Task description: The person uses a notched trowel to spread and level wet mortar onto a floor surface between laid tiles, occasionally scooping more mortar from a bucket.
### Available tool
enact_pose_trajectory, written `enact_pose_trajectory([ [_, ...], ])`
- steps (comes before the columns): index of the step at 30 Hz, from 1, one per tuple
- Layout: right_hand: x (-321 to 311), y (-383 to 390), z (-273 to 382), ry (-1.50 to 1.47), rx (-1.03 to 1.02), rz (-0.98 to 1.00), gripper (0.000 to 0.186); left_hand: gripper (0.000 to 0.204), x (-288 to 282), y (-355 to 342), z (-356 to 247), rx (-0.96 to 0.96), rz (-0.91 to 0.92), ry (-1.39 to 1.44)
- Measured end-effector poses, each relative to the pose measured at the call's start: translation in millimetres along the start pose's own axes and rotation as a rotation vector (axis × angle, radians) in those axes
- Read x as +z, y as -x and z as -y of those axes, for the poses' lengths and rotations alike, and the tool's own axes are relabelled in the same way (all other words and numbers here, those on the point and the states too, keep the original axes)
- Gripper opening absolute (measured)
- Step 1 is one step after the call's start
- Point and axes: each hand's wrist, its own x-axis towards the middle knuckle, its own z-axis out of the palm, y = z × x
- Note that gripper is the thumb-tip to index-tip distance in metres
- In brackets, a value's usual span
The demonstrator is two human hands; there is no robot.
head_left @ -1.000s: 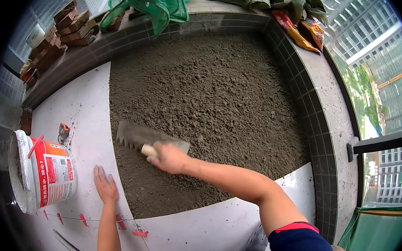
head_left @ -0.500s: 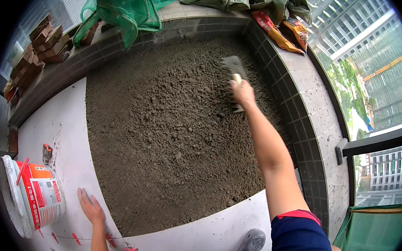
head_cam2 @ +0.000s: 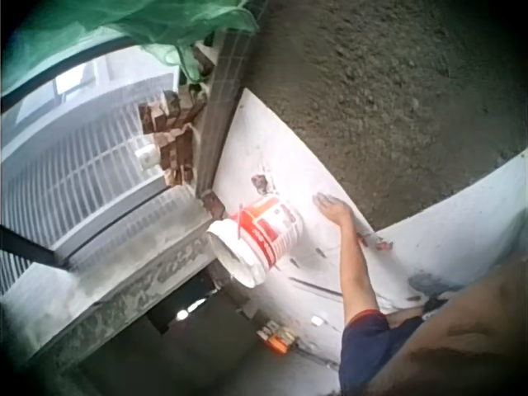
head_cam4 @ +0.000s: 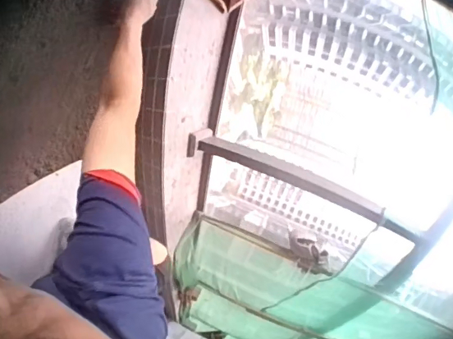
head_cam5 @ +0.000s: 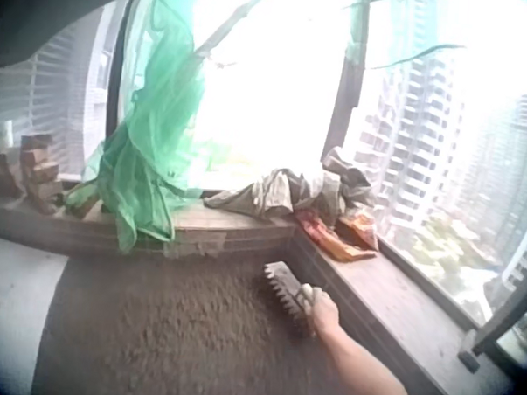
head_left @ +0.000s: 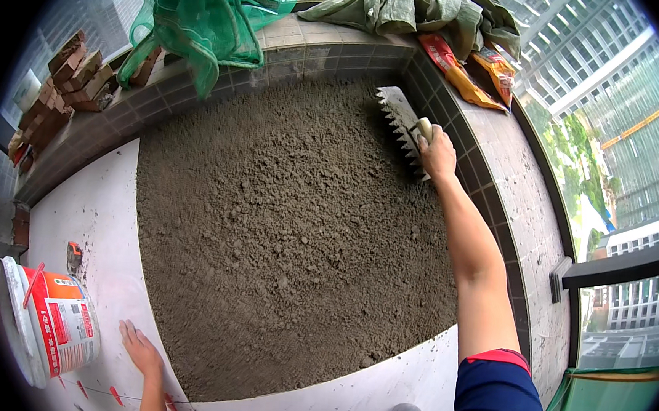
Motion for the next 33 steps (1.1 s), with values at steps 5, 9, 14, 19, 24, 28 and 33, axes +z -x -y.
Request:
enact_pose_trajectory([
  [5, 17, -64, -15, 0.102, 0.019, 0.042, 0.036, 0.048, 30, 0, -10, -0.186, -0.007, -0.11],
  [9, 28, -86, -11, 0.082, 0.056, 0.077, 0.035, 0.048, 25, 1, -8, -0.214, -0.014, -0.076],
  [14, 36, -104, -2, 0.083, 0.05, 0.126, 0.037, 0.046, 24, 4, 4, -0.247, -0.054, -0.092],
  [19, 43, -128, -21, 0.07, -0.011, 0.169, 0.04, 0.046, 36, -2, 0, -0.265, -0.062, -0.1],
  [24, 51, -138, -9, -0.029, -0.141, 0.231, 0.039, 0.046, 33, -2, -11, -0.256, -0.09, -0.098],
  [28, 49, -128, 31, -0.036, -0.223, 0.268, 0.039, 0.046, 30, -1, -9, -0.26, -0.119, -0.07],
  [33, 48, -113, 96, 0.045, -0.228, 0.308, 0.039, 0.045, 28, -2, -23, -0.26, -0.151, -0.055],
])
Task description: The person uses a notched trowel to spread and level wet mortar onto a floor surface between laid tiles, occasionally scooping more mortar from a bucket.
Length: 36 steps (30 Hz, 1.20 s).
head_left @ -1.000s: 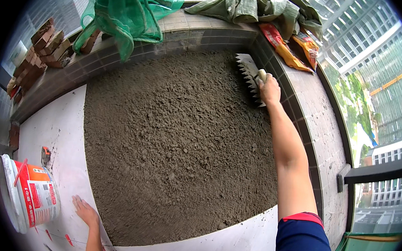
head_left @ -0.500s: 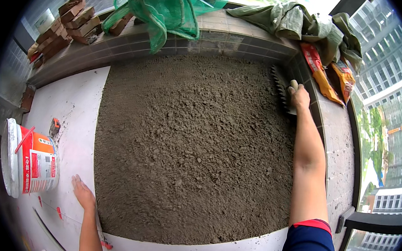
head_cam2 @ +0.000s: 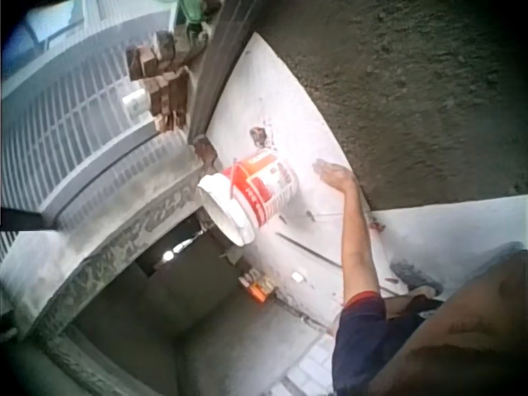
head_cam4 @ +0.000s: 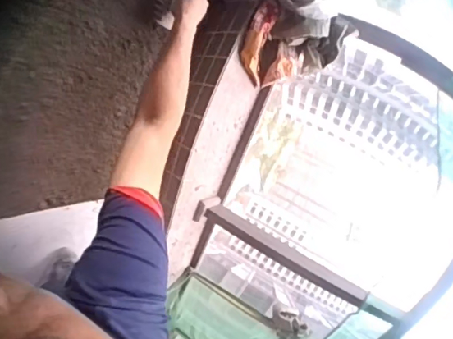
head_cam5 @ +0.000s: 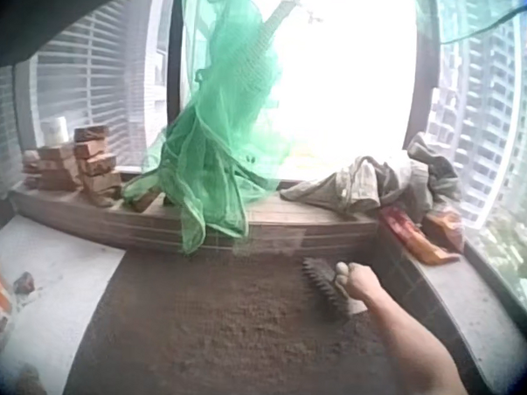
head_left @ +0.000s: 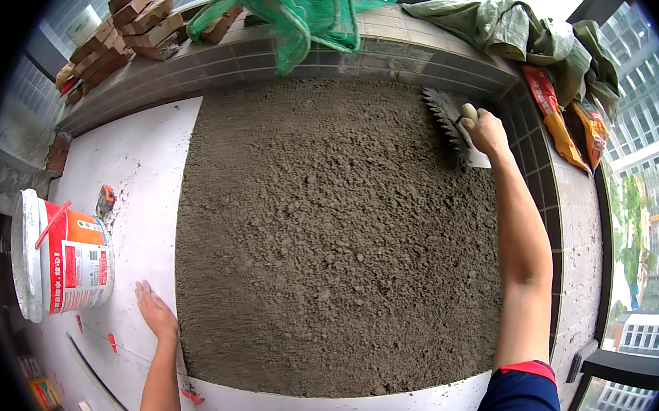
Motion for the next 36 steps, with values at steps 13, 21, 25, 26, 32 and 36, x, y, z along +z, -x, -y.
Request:
enact_pose_trajectory([
  [13, 45, 42, 273, -0.255, 0.081, 0.135, 0.027, 0.041, -10, -7, -10, -0.021, -0.041, 0.036],
  [21, 72, 77, 410, -0.488, 0.001, 0.15, 0.026, 0.04, -7, -6, -6, 0.016, -0.122, 0.018],
  [25, 87, 82, 451, -0.559, -0.005, 0.125, 0.027, 0.039, -9, -7, -8, 0.01, -0.109, 0.004],
  [26, 91, 80, 459, -0.562, -0.01, 0.117, 0.026, 0.039, -9, -8, -8, 0.009, -0.101, 0.007],
  [32, 108, 79, 501, -0.629, -0.033, 0.175, 0.027, 0.042, -11, -14, -11, 0.012, -0.053, 0.051],
  [36, 103, 96, 509, -0.561, -0.052, 0.211, 0.037, 0.043, -8, -12, -11, 0.017, -0.032, 0.052],
])
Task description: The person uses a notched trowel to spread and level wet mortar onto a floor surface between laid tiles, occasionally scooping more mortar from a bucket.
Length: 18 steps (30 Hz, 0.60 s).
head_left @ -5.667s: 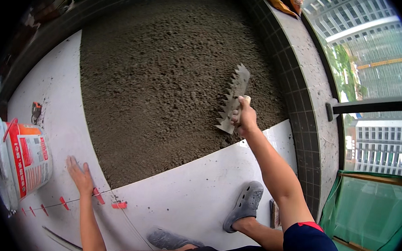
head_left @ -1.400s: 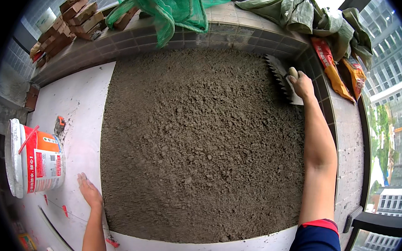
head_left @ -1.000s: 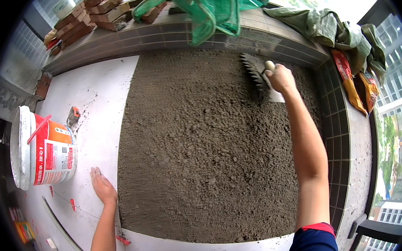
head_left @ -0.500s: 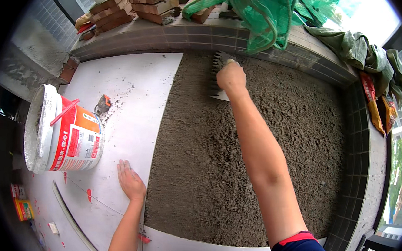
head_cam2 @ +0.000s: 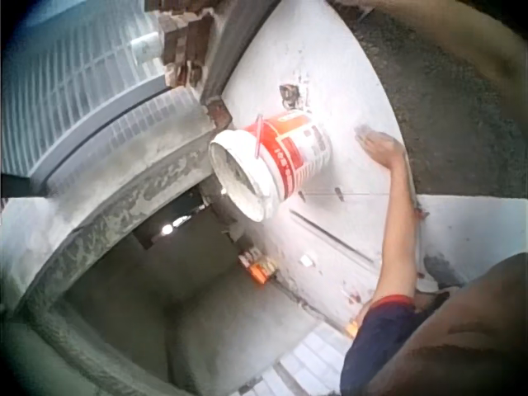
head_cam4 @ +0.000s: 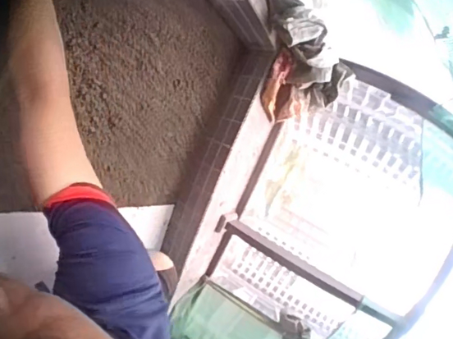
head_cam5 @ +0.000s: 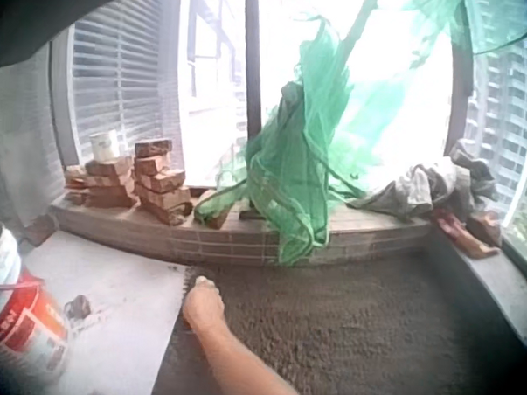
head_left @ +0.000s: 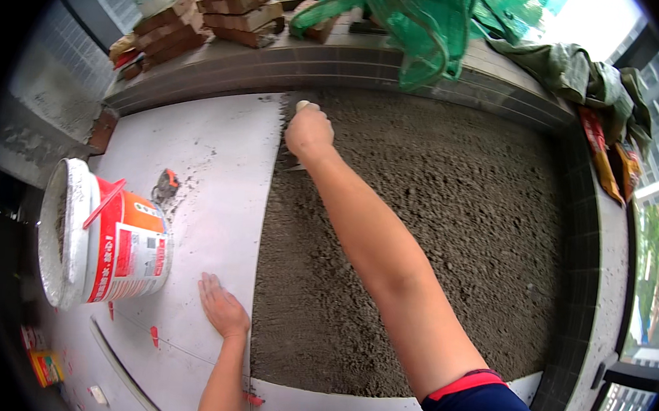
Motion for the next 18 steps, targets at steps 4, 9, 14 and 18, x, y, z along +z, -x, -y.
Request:
enact_pose_trajectory([
  [4, -21, 17, -52, 0.222, -0.111, -0.088, 0.035, 0.043, -10, -3, 2, 0.003, 0.017, -0.032],
  [9, -120, 34, -172, 0.575, 0.02, -0.152, 0.032, 0.039, -14, -4, 11, 0.057, -0.023, -0.028],
  [14, -263, 46, -335, 0.712, 0.369, -0.318, 0.027, 0.038, -4, -1, 1, 0.093, -0.017, -0.021],
  [18, -346, 83, -412, 0.744, 0.57, -0.395, 0.03, 0.038, 5, -1, 9, 0.091, -0.04, -0.011],
])
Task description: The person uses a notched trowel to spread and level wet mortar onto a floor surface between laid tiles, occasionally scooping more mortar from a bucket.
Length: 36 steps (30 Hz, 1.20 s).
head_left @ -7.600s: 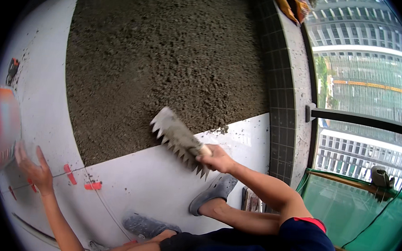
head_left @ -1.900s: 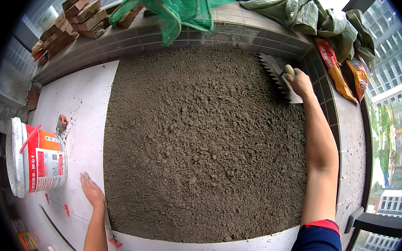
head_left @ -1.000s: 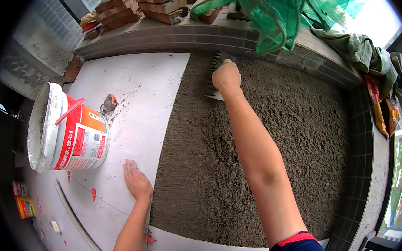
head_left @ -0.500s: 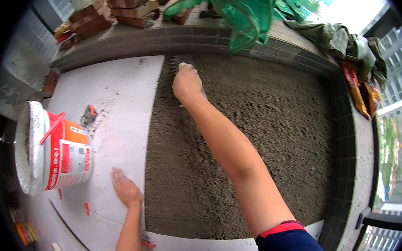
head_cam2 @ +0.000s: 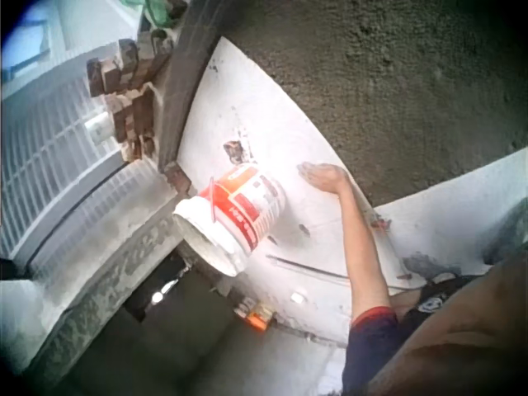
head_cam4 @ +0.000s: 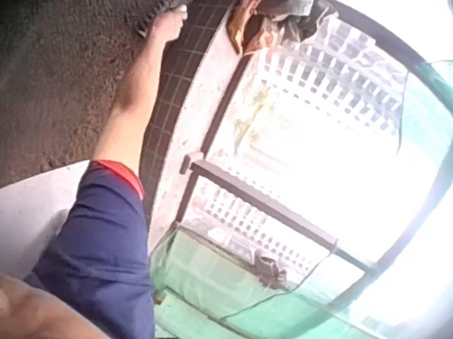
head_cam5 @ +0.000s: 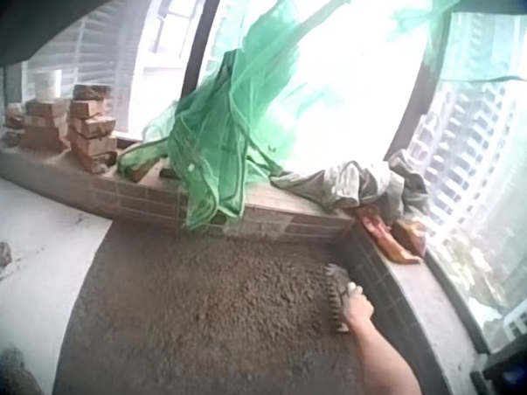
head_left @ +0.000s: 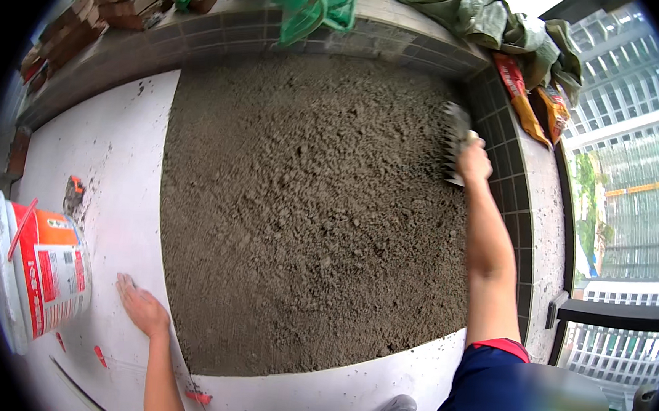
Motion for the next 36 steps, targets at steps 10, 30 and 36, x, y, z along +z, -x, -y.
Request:
enact_pose_trajectory([
  [10, -4, 113, 57, -0.389, -0.569, 0.183, 0.036, 0.045, 3, -3, 6, -0.142, 0.005, 0.096],
  [30, -8, 387, 5, 0.092, -1.26, -0.238, 0.026, 0.056, 13, 3, 15, -0.081, -0.059, 0.08],
  [36, -88, 285, -36, -0.391, -0.463, -0.141, 0.018, 0.063, 28, -11, 43, 0.21, -0.111, 0.045],
])
